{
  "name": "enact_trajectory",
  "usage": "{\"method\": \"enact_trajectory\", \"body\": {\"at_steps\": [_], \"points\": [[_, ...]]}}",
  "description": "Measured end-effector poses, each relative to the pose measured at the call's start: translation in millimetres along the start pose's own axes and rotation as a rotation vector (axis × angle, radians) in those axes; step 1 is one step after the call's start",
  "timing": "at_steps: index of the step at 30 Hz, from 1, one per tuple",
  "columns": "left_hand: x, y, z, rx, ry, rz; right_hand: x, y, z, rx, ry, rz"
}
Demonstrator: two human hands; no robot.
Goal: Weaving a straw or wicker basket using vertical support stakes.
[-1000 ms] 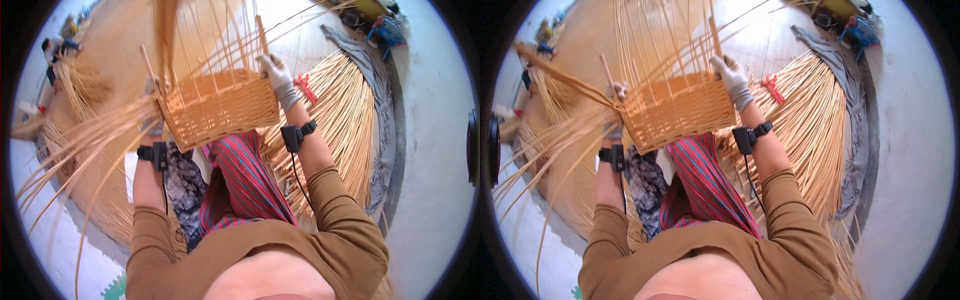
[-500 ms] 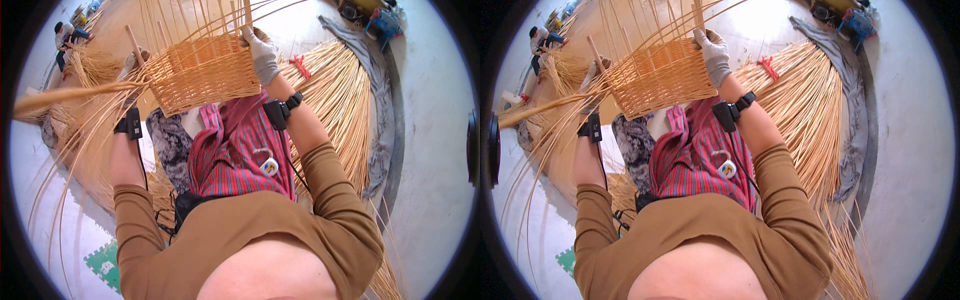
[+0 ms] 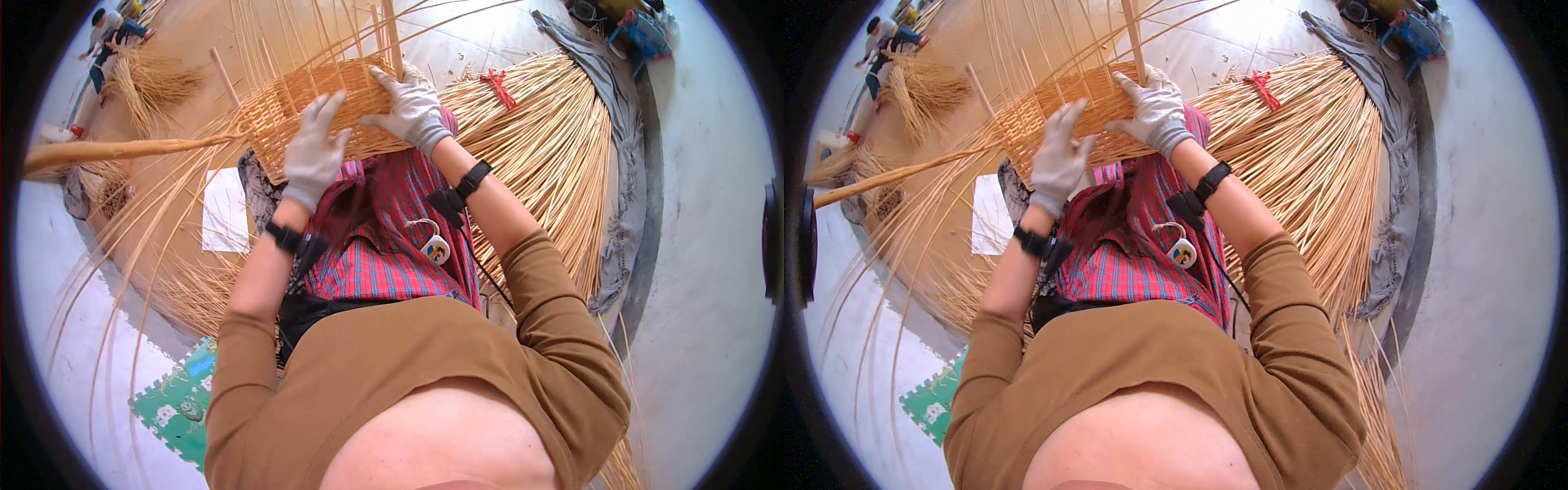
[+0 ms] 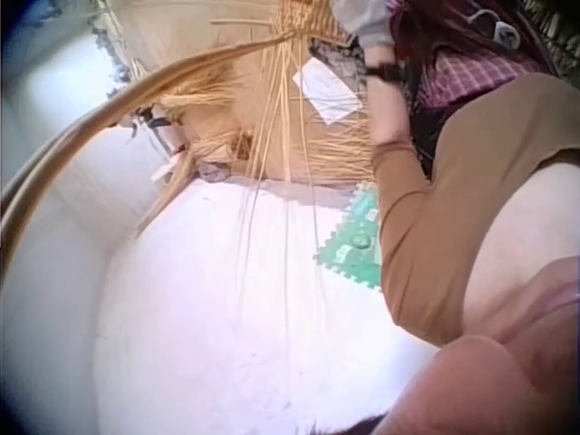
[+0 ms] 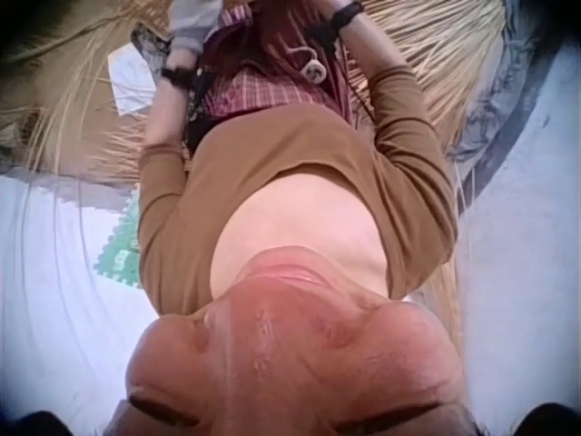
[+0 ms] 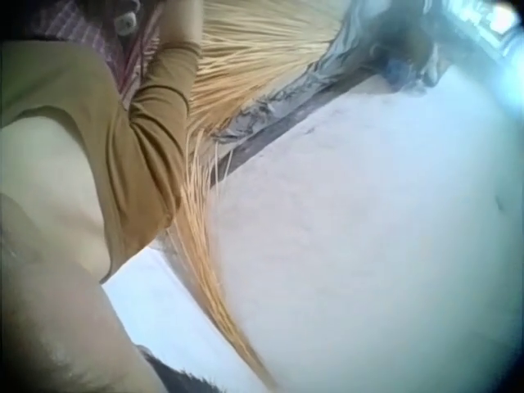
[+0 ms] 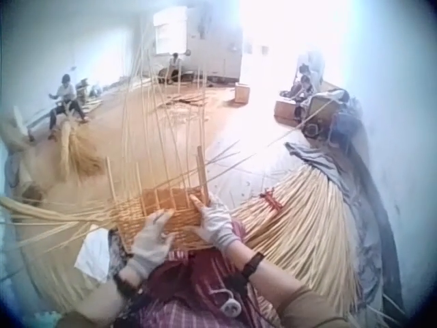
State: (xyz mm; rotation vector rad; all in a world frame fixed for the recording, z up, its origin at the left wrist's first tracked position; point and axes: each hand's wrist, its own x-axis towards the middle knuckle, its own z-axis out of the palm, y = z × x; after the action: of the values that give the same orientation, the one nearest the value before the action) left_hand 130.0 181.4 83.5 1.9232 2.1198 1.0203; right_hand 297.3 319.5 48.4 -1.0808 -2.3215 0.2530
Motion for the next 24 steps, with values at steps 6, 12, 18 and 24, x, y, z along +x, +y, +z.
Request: {"method": "enact_trajectory", "body": {"at_steps": [6, 12, 18, 24], "points": [[45.3, -24.9, 26.9, 0.369, -0.381, 0.007, -6.9, -4.1, 15.1, -0.003, -0.013, 0.067], [38.2, -38.8, 35.9, 0.382, -0.291, 0.126, -9.0, -3.0, 10.5, -0.084, 0.008, 0.047], [25.7, -57.4, 58.1, -0.211, 0.038, -0.069, -11.7, -18.7, 8.6, 0.054, -0.057, 0.157], [85.8, -45.7, 45.1, -0.286, -0.469, -0.642, -13.1, -30.6, 16.1, 0.025, -0.068, 0.258]]}}
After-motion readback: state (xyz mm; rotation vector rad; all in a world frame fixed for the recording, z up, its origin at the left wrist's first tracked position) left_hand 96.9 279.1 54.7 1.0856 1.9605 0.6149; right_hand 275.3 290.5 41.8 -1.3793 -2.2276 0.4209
